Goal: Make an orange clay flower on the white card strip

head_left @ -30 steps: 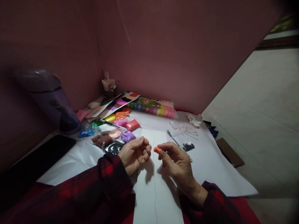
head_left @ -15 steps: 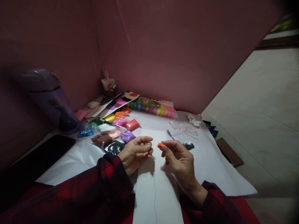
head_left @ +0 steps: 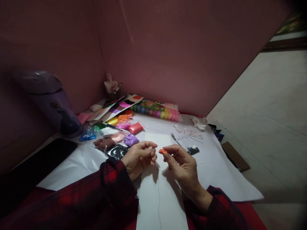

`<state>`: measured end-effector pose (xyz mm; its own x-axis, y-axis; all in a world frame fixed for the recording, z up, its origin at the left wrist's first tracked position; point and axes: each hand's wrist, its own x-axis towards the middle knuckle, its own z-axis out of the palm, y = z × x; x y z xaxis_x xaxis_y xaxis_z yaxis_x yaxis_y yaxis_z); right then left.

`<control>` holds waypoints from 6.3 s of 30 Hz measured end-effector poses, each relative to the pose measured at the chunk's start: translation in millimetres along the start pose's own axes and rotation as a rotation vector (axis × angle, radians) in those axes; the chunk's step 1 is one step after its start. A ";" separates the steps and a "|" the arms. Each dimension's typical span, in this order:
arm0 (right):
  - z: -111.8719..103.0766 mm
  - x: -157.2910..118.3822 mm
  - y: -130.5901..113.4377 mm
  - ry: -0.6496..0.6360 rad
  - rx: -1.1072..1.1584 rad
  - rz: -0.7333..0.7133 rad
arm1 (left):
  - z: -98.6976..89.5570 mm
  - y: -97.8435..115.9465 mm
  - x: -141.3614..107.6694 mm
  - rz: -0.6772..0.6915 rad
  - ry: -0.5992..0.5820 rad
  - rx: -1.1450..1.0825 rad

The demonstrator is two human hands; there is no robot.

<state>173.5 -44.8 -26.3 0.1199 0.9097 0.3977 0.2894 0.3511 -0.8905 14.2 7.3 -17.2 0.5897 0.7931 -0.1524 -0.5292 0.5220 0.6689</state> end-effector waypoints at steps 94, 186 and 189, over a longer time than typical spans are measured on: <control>0.5 1.3 -1.9 -0.067 -0.106 -0.204 | 6.2 -6.9 -1.3 0.155 0.058 0.501; -1.6 0.6 -4.0 -0.076 -0.104 -0.171 | 6.9 -6.1 -2.4 0.187 0.007 0.429; -1.7 1.2 -2.4 -0.083 -0.125 -0.187 | 7.7 -4.9 -2.7 0.171 0.027 0.454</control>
<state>174.6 -44.9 -23.3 -0.0243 0.8483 0.5290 0.4155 0.4898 -0.7664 19.9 0.2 -14.5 0.4982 0.8666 -0.0276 -0.2936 0.1986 0.9351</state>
